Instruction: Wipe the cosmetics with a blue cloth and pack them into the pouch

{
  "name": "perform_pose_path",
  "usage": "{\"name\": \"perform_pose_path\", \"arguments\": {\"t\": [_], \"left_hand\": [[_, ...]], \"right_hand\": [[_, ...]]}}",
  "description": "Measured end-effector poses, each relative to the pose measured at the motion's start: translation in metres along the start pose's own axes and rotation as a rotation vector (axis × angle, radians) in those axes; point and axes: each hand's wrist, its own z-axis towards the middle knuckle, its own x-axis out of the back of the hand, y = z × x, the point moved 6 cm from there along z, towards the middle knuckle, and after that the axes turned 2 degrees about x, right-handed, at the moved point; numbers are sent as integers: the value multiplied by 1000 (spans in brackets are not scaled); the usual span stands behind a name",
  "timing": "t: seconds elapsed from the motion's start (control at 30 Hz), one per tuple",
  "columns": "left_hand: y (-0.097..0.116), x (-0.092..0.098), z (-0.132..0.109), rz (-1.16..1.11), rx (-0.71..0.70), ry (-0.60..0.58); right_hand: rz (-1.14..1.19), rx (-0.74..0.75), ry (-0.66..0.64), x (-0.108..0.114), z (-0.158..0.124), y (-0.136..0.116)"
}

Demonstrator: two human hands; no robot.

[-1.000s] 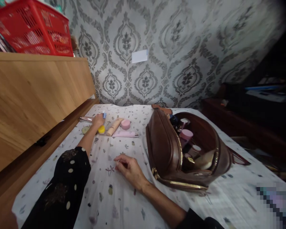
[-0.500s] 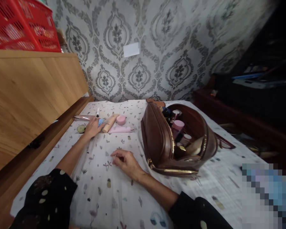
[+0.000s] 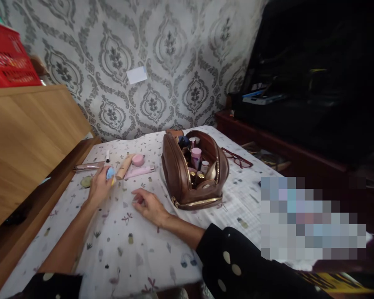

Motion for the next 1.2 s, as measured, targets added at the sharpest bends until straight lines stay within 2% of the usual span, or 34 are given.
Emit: {"name": "perform_pose_path", "arguments": {"t": [0.07,0.17,0.23,0.3,0.43,0.53,0.6,0.7,0.83,0.93,1.2], "left_hand": [[19,-2,-13,-246,9,-77],[57,-17,-38,-602,31,-297],[79,-21,-52,-714,40,-326],[88,-23,-60,-772,80,-282],[77,-32,-67,-952,242,-186],[62,-42,-73,-1033,314,-173],[60,-47,-75,-1070,285,-216],[66,-45,-75,-1100,166,-260],[76,-34,-70,-940,12,-253],[80,-27,-69,-824,-74,-257],[75,-20,-66,-798,-11,-226]], "right_hand": [[-4,11,36,4,0,-2],[-10,35,32,6,-1,-4],[-16,39,39,9,-2,-5],[-9,9,59,13,-5,-2],[21,-78,96,19,-8,8],[62,-92,95,18,-7,14],[109,-93,108,18,-6,16],[196,-97,161,21,-3,19],[297,-148,169,20,0,26],[281,-168,169,20,2,29],[-25,-123,174,23,-4,17]]}}
